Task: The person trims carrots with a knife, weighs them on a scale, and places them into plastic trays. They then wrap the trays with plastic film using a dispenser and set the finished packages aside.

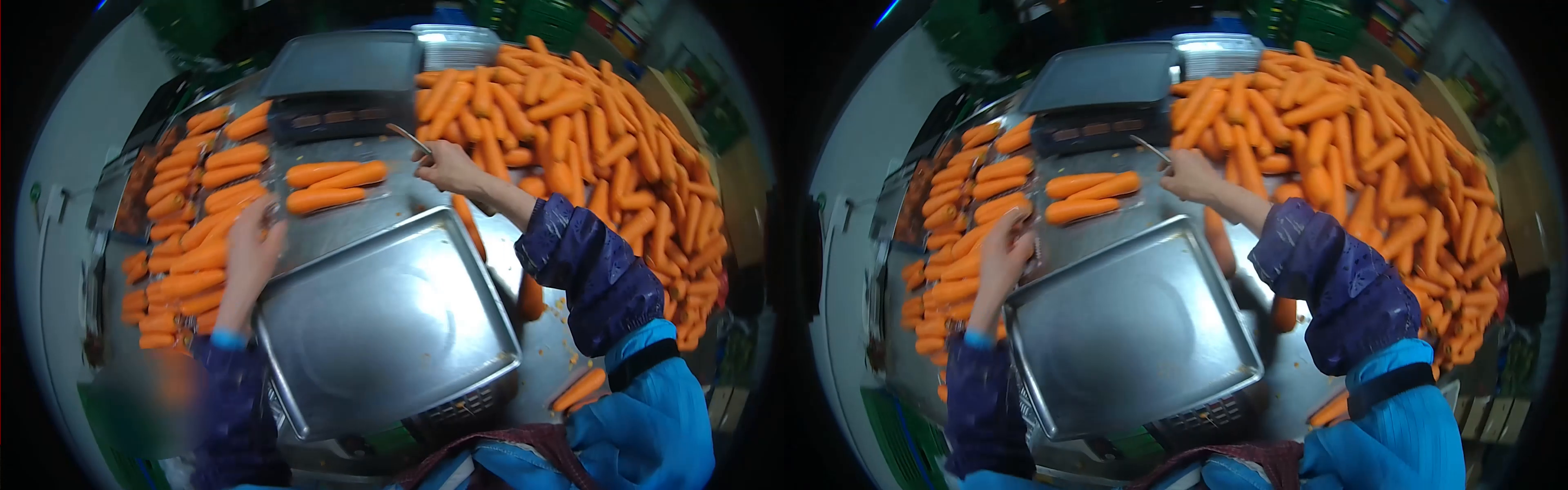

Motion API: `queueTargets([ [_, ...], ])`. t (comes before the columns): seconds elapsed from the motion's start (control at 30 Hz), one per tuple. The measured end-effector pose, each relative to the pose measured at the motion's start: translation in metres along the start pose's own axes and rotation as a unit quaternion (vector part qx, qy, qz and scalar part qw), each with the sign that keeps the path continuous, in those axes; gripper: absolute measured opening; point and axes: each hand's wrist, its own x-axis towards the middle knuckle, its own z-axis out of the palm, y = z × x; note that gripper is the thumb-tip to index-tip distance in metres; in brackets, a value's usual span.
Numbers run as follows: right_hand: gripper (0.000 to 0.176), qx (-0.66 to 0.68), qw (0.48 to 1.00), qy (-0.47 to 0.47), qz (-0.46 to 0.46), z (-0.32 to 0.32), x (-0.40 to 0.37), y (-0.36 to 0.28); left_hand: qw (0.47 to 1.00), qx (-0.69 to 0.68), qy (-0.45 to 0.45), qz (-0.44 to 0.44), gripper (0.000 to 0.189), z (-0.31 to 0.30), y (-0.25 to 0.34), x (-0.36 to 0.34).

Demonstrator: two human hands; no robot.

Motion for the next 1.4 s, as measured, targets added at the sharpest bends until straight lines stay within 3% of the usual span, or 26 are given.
queueTargets([
  [0.03, 0.026, 0.034, 0.999, 0.027, -0.024, -0.008, -0.016, 0.003, 0.998, -0.015, 0.044, 0.034, 0.034, -0.016, 0.011, -0.021],
  [0.07, 0.028, 0.040, 0.995, 0.022, -0.086, -0.014, -0.027, 0.018, 0.995, -0.063, 0.073, -0.027, 0.031, -0.034, 0.028, -0.045],
  [0.1, 0.027, 0.091, 0.995, 0.008, -0.046, -0.029, -0.052, 0.011, 0.993, 0.014, 0.110, -0.037, 0.029, -0.050, 0.020, -0.071],
  [0.13, 0.027, 0.144, 0.990, -0.008, -0.007, -0.038, -0.081, 0.002, 0.987, 0.010, 0.136, -0.089, 0.030, -0.062, 0.021, -0.098],
  [0.2, 0.026, 0.145, 0.989, 0.008, 0.016, -0.049, -0.124, 0.009, 0.978, -0.030, 0.176, -0.110, 0.031, -0.075, -0.026, -0.162],
  [0.23, 0.026, 0.165, 0.985, 0.017, 0.037, -0.052, -0.145, 0.014, 0.974, 0.051, 0.157, -0.156, 0.031, -0.079, -0.028, -0.196],
  [0.27, 0.025, 0.186, 0.981, 0.026, 0.059, -0.055, -0.166, 0.019, 0.973, 0.056, 0.097, -0.202, 0.032, -0.084, -0.068, -0.238],
  [0.33, 0.024, 0.196, 0.977, 0.025, 0.079, -0.061, -0.203, 0.027, 0.976, 0.165, 0.101, -0.096, 0.037, -0.062, -0.081, -0.307],
  [0.4, 0.023, 0.223, 0.966, 0.029, 0.126, -0.062, -0.236, 0.031, 0.967, 0.152, 0.043, -0.197, 0.031, -0.049, -0.096, -0.361],
  [0.53, 0.022, 0.221, 0.960, 0.034, 0.167, -0.059, -0.278, 0.036, 0.933, 0.247, -0.054, -0.256, 0.024, -0.050, -0.091, -0.379],
  [0.63, 0.024, 0.222, 0.958, 0.025, 0.180, -0.059, -0.296, 0.040, 0.939, 0.197, -0.014, -0.283, 0.016, -0.049, -0.078, -0.376],
  [0.8, 0.029, 0.250, 0.948, 0.016, 0.194, -0.061, -0.325, 0.039, 0.965, 0.099, 0.058, -0.237, 0.006, -0.054, -0.092, -0.385],
  [1.0, 0.028, 0.247, 0.945, -0.015, 0.216, -0.057, -0.355, 0.047, 0.974, 0.124, 0.031, -0.188, 0.002, -0.055, -0.108, -0.388],
  [1.2, 0.021, 0.250, 0.940, -0.031, 0.231, -0.058, -0.360, 0.050, 0.971, 0.096, 0.057, -0.210, 0.004, -0.046, -0.115, -0.387],
  [1.23, 0.021, 0.242, 0.942, -0.025, 0.233, -0.061, -0.359, 0.048, 0.968, 0.147, 0.009, -0.205, 0.002, -0.048, -0.116, -0.387],
  [1.27, 0.021, 0.234, 0.943, -0.019, 0.235, -0.061, -0.357, 0.048, 0.965, 0.152, 0.010, -0.212, 0.002, -0.046, -0.105, -0.385],
  [1.33, 0.023, 0.231, 0.948, -0.025, 0.218, -0.064, -0.347, 0.054, 0.943, 0.301, 0.016, -0.145, 0.001, -0.048, -0.083, -0.382],
  [1.4, 0.023, 0.206, 0.958, -0.023, 0.197, -0.067, -0.339, 0.060, 0.937, 0.319, 0.024, -0.140, 0.002, -0.056, -0.072, -0.379],
])
